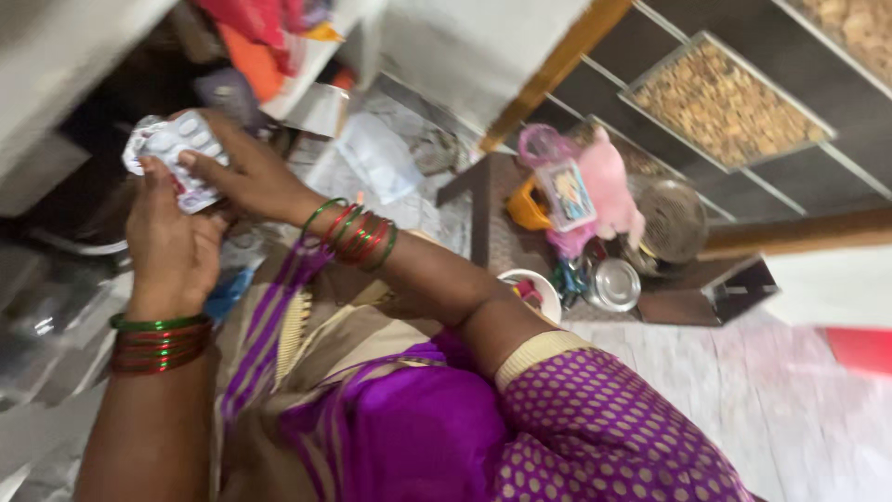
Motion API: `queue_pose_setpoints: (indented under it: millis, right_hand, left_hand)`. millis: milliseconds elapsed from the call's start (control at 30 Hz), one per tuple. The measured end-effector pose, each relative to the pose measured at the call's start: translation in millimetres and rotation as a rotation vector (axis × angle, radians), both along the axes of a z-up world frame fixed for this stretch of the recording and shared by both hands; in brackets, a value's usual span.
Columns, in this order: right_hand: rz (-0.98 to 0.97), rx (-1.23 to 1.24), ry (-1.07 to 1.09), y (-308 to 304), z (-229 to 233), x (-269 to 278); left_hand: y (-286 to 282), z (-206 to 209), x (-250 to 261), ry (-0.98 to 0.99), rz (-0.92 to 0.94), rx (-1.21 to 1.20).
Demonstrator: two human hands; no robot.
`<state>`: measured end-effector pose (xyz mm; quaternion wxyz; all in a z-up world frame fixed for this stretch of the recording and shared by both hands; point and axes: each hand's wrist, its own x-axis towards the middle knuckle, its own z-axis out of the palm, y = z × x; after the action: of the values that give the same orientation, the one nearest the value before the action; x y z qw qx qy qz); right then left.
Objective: The person organizes items on a white shelf by picking up and placing various objects including a decorative flower, a matchbox, a pen, a small packet, a plastic bag, a container of pills, and a roll of tape. The person also moves a stack of bangles and a small mirror on the shelf.
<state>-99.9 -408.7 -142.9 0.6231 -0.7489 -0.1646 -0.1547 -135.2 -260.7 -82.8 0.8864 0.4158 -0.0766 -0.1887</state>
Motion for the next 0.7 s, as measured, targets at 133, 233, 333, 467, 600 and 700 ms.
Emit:
queue_pose_setpoints:
  millis: [133,233,333,467,600,700]
  right_hand:
    - [-0.061,-0.037,-0.075,-41.3,-26.1,-3.8]
    - [-0.012,-0.057,-0.001,-88.4,-29.5,-10.0]
    - [0.028,-0.112,0.105,-145.3,-21.8,-16.0]
    - [0.191,-0.182,0.174,-243.3,-2.5,-35.9]
    - [0.231,-0.176,0.18,-334.7,33.4,-83.8]
    - [0.223,-0.077,0.37,-378.5,55.9,-114.8]
  left_hand:
    - [-43.6,-2.6,5.2,-0.056,-0.027,0.394]
    - [-76.7,4.7,7.8,-0.089,-0.18,0.322]
    - [-117.0,20.4,12.0,-0.049,-0.256,0.474]
    - [-175.1,36.0,11.2,-0.051,-0.376,0.604]
    - [-243.0,39.0,4.0,-0.117,-0.543,0.482]
    - [-284.8,31.1,0.6,-0.212,-0.641,0.456]
